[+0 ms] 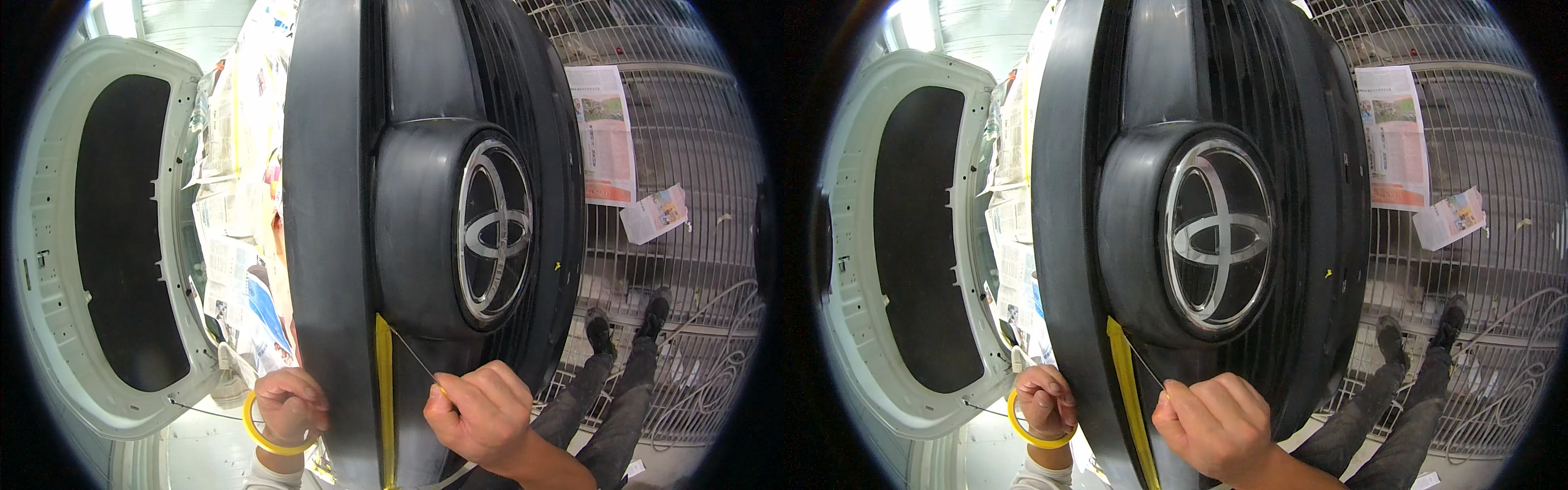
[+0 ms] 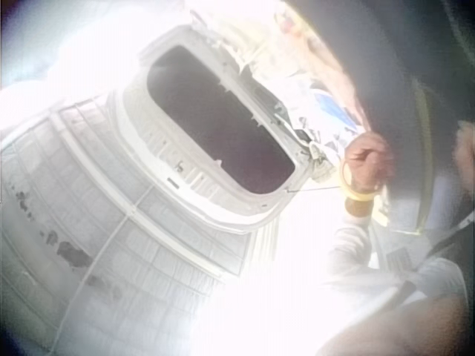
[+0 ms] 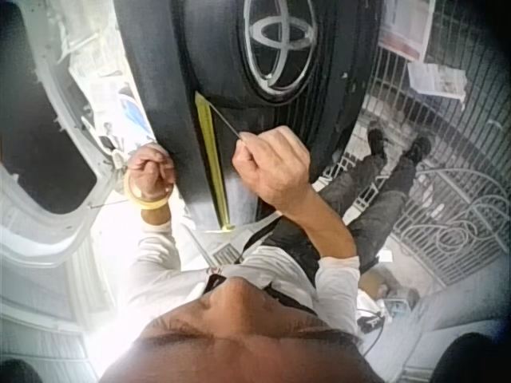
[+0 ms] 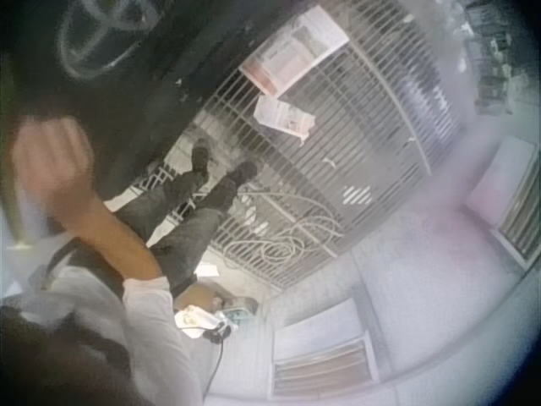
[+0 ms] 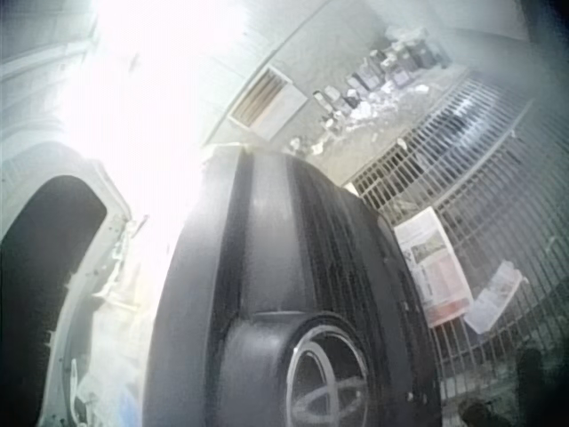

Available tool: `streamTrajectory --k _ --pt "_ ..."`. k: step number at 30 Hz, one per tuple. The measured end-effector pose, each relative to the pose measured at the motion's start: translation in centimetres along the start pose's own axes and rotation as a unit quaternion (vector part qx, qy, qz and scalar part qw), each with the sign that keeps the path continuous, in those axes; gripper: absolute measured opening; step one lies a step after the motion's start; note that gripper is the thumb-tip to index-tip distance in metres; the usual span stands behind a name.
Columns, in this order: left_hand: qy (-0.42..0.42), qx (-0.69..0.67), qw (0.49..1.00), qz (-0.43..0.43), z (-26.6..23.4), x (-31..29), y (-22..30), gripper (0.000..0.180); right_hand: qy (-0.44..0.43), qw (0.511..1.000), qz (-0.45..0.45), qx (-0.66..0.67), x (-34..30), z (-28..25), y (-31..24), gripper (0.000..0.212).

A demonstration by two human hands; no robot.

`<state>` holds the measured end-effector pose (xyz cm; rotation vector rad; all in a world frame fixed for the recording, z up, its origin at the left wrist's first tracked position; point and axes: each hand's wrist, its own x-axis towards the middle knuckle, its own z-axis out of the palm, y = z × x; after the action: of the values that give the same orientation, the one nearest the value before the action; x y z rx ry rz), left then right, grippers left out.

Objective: The person retrieves a roll of yellow masking tape and a utility knife, then walks to a white car in a paint booth. They apply a strip of yellow masking tape along the front grille area of the car and use the knife to trim the tape edge.

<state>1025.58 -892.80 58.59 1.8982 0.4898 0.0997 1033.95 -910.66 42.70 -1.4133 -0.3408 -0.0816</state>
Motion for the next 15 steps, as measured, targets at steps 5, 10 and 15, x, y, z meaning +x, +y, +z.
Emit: streamTrajectory --k 5,10,15 --pt "0.001 -0.003 1.0 0.012 0.19 0.13 -0.03 0.025 0.008 1.0 0.003 0.006 -0.02 0.05 -0.04 0.021" --pt "0.022 -0.007 1.0 0.0 0.51 0.11 0.1 0.026 0.001 1.0 -0.002 -0.001 -0.03 -0.05 0.02 0.021" --pt "0.019 -0.012 1.0 0.003 0.43 0.12 0.06 0.026 0.001 1.0 -0.001 -0.001 0.0 -0.07 0.0 0.021"
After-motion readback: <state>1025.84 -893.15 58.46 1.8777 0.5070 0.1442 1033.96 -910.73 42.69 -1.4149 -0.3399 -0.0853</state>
